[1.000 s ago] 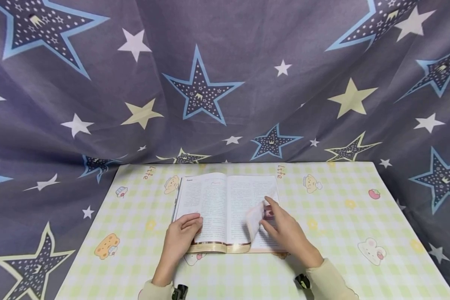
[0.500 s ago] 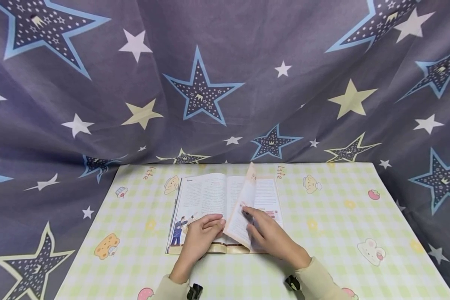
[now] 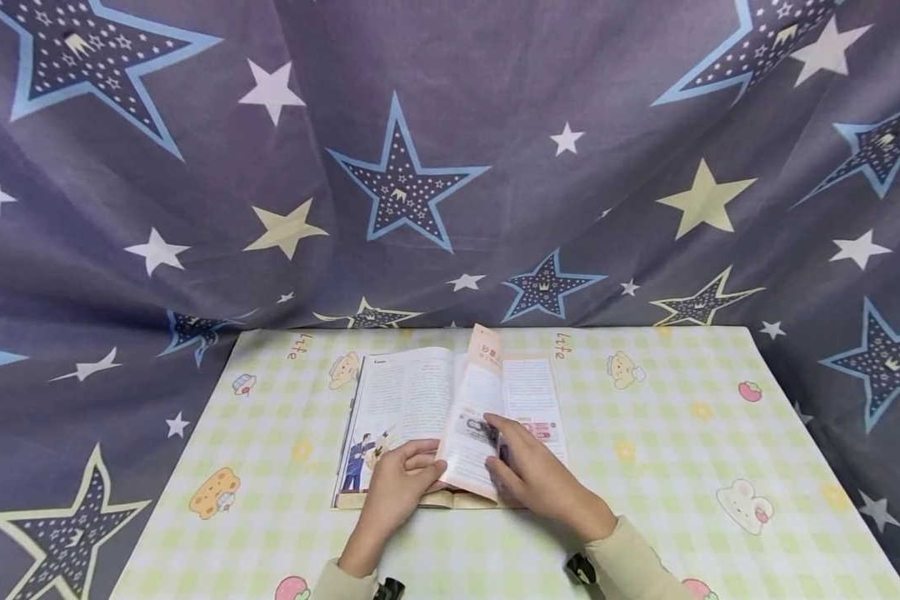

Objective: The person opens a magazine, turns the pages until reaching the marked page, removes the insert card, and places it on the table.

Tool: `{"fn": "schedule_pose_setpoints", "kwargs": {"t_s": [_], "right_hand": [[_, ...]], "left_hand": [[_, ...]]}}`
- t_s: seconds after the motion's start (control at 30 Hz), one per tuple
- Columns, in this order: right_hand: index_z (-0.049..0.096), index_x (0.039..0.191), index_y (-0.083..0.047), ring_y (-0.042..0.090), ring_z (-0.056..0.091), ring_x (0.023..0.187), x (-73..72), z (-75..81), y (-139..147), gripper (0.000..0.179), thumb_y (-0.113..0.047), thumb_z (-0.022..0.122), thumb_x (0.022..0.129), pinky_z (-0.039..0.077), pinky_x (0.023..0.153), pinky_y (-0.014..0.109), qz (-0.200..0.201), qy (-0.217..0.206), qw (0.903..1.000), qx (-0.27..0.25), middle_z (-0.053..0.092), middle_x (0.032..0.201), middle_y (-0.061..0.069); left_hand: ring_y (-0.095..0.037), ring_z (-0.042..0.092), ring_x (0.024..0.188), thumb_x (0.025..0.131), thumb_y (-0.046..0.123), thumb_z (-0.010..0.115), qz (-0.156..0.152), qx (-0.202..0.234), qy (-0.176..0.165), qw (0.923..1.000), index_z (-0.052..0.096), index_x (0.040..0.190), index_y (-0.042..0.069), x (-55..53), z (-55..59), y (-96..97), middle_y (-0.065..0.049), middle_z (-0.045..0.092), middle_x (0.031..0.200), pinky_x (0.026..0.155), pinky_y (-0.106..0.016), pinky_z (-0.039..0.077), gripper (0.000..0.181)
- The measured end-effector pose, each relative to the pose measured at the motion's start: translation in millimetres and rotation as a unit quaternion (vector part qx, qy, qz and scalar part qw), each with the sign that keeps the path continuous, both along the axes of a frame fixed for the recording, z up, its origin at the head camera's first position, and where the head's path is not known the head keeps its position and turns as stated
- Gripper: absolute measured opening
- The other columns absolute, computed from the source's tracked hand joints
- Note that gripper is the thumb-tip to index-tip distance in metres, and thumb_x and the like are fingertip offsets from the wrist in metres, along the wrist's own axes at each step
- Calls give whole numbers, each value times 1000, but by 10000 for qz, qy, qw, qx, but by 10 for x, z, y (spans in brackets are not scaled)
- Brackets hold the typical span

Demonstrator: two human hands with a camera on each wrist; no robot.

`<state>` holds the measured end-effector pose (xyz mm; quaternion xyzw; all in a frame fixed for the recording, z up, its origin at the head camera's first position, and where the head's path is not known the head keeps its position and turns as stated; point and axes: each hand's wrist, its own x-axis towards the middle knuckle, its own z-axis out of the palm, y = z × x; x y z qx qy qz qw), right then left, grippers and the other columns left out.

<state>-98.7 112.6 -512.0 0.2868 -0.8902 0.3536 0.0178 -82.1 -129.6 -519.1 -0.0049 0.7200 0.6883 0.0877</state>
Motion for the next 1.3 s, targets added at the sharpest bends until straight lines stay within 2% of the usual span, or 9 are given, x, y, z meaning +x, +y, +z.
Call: {"fn": "schedule_pose_setpoints", "kwargs": {"t_s": [0.03, 0.17, 0.33, 0.43, 0.63, 0.8, 0.93, 1.13, 1.3], "right_hand": [[38, 152, -6, 24, 44, 137, 7, 0, 3, 62, -21, 65, 99, 36, 113, 41, -55, -115, 9999, 114, 47, 148, 14], [34, 154, -5, 28, 44, 137, 24, -19, 20, 73, -29, 70, 95, 37, 113, 43, -18, -396, 9972, 642, 47, 149, 15], [40, 150, -5, 33, 44, 136, 26, -56, 35, 77, -35, 76, 89, 36, 113, 47, 427, -359, 9926, 1076, 48, 146, 17], [43, 149, -6, 38, 38, 139, 36, -69, 31, 79, -39, 79, 87, 33, 114, 52, 729, -364, 9871, 1381, 44, 150, 18], [44, 150, -10, 42, 32, 142, 56, -88, -5, 81, -45, 79, 85, 31, 113, 56, 865, -264, 9759, 1988, 37, 155, 17], [48, 147, -9, 41, 38, 139, 43, -98, -10, 76, -45, 77, 86, 33, 112, 56, 842, 46, 9744, 2085, 43, 151, 16], [53, 143, -8, 37, 44, 134, 28, -88, 3, 71, -45, 76, 87, 37, 111, 54, 919, 189, 9748, 2024, 50, 146, 14], [63, 131, -9, 31, 52, 128, 34, -34, 56, 48, -36, 72, 92, 43, 105, 52, 965, 137, 9767, 1911, 57, 139, 11], [70, 119, -12, 26, 61, 117, 54, 5, 178, 32, -31, 71, 94, 47, 100, 50, 697, 330, 9794, 1865, 68, 122, 4]], "left_hand": [[-26, 74, 81, 89, 3, 74, 98, -125, -1, 9999, 64, 121, -10, 7, -8, -52, -18, 73, 94, 66, -30, 61, 36], [-24, 74, 75, 88, 0, 74, 615, -446, -48, 9971, 66, 119, -9, 43, -42, -298, -16, 74, 92, 64, -28, 61, 33], [-21, 74, 75, 87, 0, 75, 1277, -868, -257, 9877, 68, 119, -5, 106, -52, -602, -13, 74, 90, 69, -27, 60, 33], [-18, 73, 77, 88, 4, 75, 1501, -1291, -369, 9795, 69, 120, -2, 154, -44, -751, -11, 75, 92, 70, -24, 59, 34], [-16, 73, 88, 91, 13, 75, 1622, -1619, -545, 9719, 66, 126, 0, 217, -15, -961, -11, 75, 103, 73, -18, 57, 38], [-19, 70, 104, 92, 15, 74, 1749, -1525, -536, 9712, 64, 128, 0, 205, -2, -1002, -16, 70, 119, 79, -14, 54, 40], [-19, 69, 104, 92, 13, 74, 1810, -1386, -547, 9721, 65, 126, -1, 187, 5, -978, -17, 70, 119, 79, -17, 55, 38], [-17, 70, 102, 92, 16, 74, 1804, -1436, -561, 9715, 67, 125, 1, 183, 19, -941, -13, 71, 115, 78, -15, 54, 37], [-18, 70, 102, 93, 17, 73, 1748, -1382, -542, 9734, 68, 123, 2, 173, 24, -923, -13, 72, 114, 80, -14, 53, 35]]}}
